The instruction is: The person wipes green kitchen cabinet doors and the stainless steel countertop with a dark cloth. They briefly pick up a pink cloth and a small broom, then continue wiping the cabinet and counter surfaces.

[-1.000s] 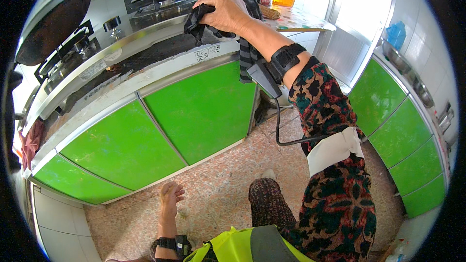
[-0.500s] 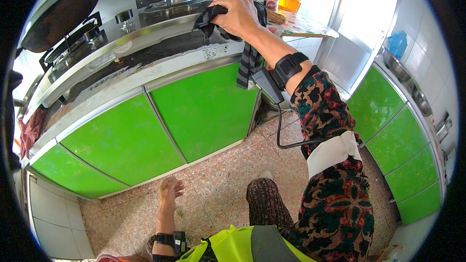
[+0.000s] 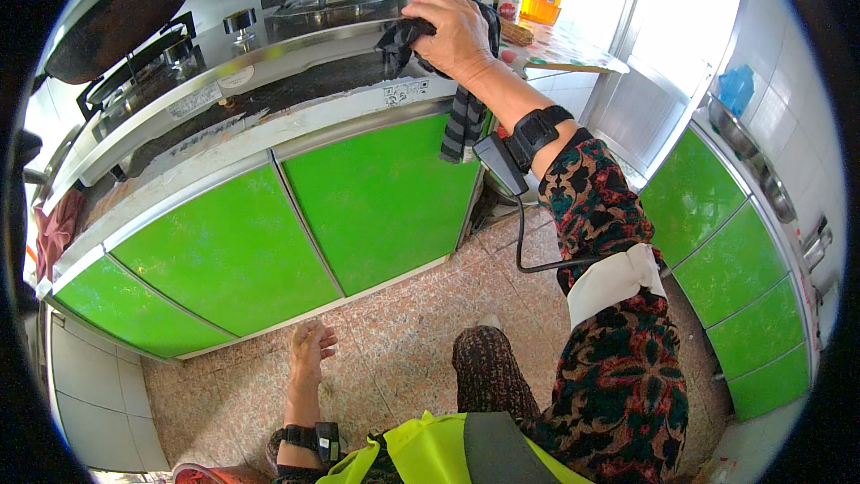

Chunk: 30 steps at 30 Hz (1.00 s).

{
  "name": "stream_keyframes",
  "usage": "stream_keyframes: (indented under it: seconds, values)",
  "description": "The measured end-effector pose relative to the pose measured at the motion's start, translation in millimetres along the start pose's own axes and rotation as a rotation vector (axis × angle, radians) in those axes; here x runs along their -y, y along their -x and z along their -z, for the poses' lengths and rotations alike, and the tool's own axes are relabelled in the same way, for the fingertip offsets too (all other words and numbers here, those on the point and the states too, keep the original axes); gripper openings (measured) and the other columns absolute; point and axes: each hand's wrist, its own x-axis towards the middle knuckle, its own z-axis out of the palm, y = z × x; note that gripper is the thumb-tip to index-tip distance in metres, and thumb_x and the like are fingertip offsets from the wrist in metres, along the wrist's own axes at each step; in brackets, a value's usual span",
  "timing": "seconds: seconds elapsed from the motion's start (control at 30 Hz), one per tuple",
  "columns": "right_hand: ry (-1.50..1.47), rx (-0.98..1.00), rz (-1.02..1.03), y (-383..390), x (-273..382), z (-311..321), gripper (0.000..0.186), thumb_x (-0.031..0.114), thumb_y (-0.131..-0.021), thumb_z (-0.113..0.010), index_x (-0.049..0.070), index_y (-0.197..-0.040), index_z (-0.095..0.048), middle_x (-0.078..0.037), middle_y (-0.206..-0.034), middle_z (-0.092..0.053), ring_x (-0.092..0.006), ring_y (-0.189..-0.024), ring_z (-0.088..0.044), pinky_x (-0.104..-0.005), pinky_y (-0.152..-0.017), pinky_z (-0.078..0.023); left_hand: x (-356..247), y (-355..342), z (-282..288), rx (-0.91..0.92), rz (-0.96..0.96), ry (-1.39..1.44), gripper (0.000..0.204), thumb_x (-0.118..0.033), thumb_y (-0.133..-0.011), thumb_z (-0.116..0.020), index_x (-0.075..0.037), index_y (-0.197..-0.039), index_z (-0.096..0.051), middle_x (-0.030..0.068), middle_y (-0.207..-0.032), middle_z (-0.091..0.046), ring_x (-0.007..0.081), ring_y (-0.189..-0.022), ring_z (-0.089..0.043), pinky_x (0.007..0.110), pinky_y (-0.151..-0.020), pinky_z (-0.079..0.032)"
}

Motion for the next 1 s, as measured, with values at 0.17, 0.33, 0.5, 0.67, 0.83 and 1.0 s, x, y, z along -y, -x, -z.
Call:
stream_keyframes:
  seconds: [0.17,0.33,0.5,0.67,0.83,1.0]
  values:
    - [0.009,0.019,-0.045,0.4,3.2,-0.2,0.029,0.011,-0.065,-0.069,0.015,-0.094,-0.072,-0.001,-0.114,-0.067,-0.0260,-0.105,-0.060,-0.0413,-0.096,-0.044,-0.5,-0.6,-0.6,0.008,0.039,0.009,0.039,-0.027,-0.088,-0.063,-0.001,-0.117,-0.057,0.0116,-0.098,-0.067,0.0205,-0.084,-0.066,0.031,-0.065,-0.051]
    - [0.028,0.014,-0.026,8.4,-3.0,1.7,0.037,0.001,-0.066,-0.062,0.011,-0.099,-0.072,-0.007,-0.118,-0.067,-0.0295,-0.107,-0.062,-0.0379,-0.094,-0.049,1.3,-0.5,-3.6,0.012,0.035,-0.005,0.031,-0.028,-0.092,-0.060,-0.006,-0.115,-0.057,0.0097,-0.096,-0.067,0.0176,-0.079,-0.066,0.028,-0.060,-0.051]
    - [-0.087,0.109,-0.109,15.7,-40.3,23.1,0.033,0.003,-0.071,-0.066,0.014,-0.102,-0.072,-0.008,-0.122,-0.065,-0.0282,-0.113,-0.060,-0.0357,-0.100,-0.046,-1.4,3.4,4.0,-0.017,0.005,-0.004,0.030,-0.028,-0.093,-0.060,-0.005,-0.113,-0.058,0.0096,-0.096,-0.067,0.0172,-0.078,-0.066,0.028,-0.060,-0.051]
    - [-0.150,0.136,-0.233,25.5,-61.7,34.7,0.046,-0.008,-0.065,-0.053,0.009,-0.104,-0.071,-0.012,-0.124,-0.063,-0.0308,-0.116,-0.058,-0.0333,-0.103,-0.044,-6.8,10.8,14.7,-0.013,0.043,-0.001,0.045,-0.028,-0.089,-0.063,0.001,-0.122,-0.054,0.0146,-0.104,-0.066,0.0228,-0.088,-0.066,0.033,-0.070,-0.050]
    - [-0.097,0.119,-0.283,3.3,-27.8,17.5,0.048,-0.011,-0.065,-0.052,0.007,-0.106,-0.070,-0.014,-0.116,-0.067,-0.0311,-0.109,-0.063,-0.0340,-0.096,-0.048,-4.2,13.2,14.3,-0.027,0.033,0.008,0.029,-0.027,-0.093,-0.059,-0.004,-0.110,-0.057,0.0116,-0.097,-0.067,0.0191,-0.079,-0.067,0.029,-0.060,-0.052]
    - [-0.290,-0.035,-0.250,-42.2,61.5,-22.1,0.032,0.009,-0.067,-0.069,0.010,-0.099,-0.070,-0.015,-0.101,-0.068,-0.0337,-0.096,-0.065,-0.0413,-0.085,-0.052,1.5,1.9,3.7,0.006,0.064,-0.050,0.043,-0.027,-0.089,-0.062,0.000,-0.121,-0.055,0.0147,-0.102,-0.067,0.0228,-0.085,-0.066,0.033,-0.067,-0.052]
